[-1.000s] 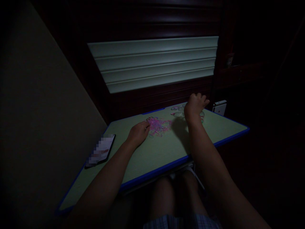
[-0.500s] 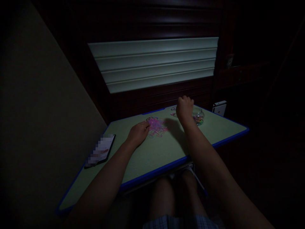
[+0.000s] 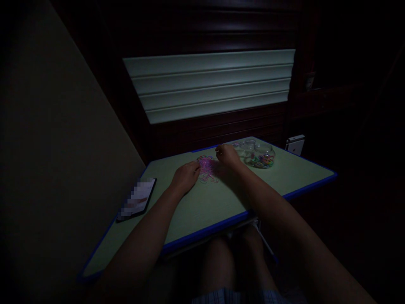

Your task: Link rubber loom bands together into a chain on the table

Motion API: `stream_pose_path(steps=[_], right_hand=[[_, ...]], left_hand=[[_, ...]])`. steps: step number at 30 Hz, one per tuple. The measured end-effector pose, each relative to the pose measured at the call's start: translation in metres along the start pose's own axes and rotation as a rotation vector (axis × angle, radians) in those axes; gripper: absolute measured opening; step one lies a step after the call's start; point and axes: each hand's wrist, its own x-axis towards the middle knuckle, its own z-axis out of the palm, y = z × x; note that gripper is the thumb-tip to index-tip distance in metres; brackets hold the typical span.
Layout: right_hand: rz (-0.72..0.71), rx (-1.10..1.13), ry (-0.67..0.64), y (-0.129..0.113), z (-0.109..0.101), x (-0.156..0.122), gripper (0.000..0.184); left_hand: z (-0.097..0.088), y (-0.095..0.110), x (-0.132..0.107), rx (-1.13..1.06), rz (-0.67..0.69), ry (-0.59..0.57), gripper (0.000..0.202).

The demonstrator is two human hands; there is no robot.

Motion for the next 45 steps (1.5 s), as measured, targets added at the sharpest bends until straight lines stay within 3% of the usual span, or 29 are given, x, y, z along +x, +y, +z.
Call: stream_pose_path(steps=[7,13,24,34,45], right_hand=[[0.035,0.037,-0.132,-0.002,0.016,0.008,0.031],[0.033,-0.058,-0.165,0.001,0.028,0.026,0.033],[-0.009,-0.095,-0.313,0.022,0.051,0.059,0.033],[-0.077,-0.024,-0.456,0.021,0.052,0.058,0.038],[-0.061,-0.096,-0.363,0.022,0.054,0.052,0.027]], left_hand=[[0.004,-0.008,0.000,0.003,-0.034,-0.025,0.025],[0.005,-0.009,0.000,0.015,-0.038,-0.041,0.026],[0.009,-0.014,0.000,0.021,-0.039,-0.022,0.026],[0.005,-0.014,-0.001,0.000,-0.051,-0.047,0.025],[0.004,-0.014,-0.002,0.003,-0.047,-0.015,0.026]])
